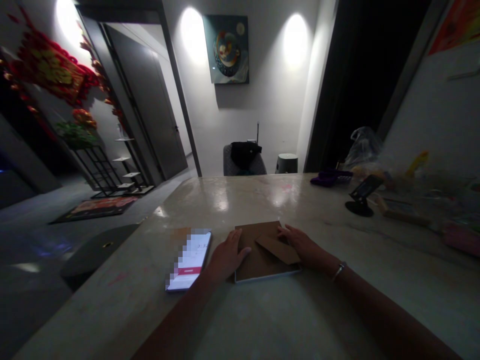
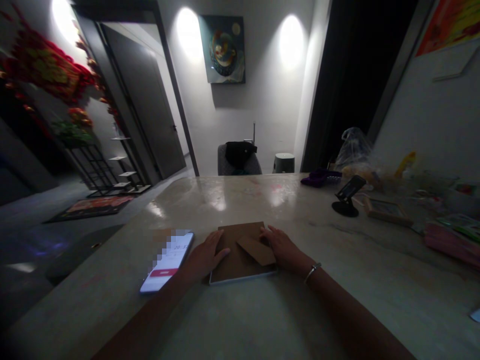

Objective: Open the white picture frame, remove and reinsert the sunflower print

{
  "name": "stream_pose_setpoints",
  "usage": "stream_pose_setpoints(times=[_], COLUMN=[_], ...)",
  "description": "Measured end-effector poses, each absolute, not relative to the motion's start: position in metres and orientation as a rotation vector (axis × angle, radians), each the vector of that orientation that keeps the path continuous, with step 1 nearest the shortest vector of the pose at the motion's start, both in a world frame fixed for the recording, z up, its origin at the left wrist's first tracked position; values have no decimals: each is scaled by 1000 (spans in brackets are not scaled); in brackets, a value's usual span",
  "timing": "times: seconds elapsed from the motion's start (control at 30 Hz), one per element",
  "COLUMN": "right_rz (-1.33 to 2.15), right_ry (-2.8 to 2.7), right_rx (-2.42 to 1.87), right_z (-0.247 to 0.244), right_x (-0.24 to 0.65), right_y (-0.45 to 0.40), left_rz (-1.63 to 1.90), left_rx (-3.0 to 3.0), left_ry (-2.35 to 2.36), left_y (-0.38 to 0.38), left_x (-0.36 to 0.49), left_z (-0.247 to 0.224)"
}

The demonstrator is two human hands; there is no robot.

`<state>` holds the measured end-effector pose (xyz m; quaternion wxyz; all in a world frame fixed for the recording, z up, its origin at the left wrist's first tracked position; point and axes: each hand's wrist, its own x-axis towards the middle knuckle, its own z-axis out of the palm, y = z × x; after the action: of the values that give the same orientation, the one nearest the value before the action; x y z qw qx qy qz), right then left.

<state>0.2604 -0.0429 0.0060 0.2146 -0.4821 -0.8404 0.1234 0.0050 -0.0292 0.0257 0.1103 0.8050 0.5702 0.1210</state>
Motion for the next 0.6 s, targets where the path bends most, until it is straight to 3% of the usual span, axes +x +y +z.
stream_pose_setpoints(times=[0.37, 0.6], right_rz=[155, 394], right_ry=[-2392, -2309], right_rx=[-1441, -1450], right_z=[3, -2], right_x=[259, 264], right_y=[-37, -34], left_rz=[316, 309], left_rx=[2400, 2320], left_ry=[1721, 1599], left_y=[-31, -30], left_x=[13, -1], left_z=[30, 31])
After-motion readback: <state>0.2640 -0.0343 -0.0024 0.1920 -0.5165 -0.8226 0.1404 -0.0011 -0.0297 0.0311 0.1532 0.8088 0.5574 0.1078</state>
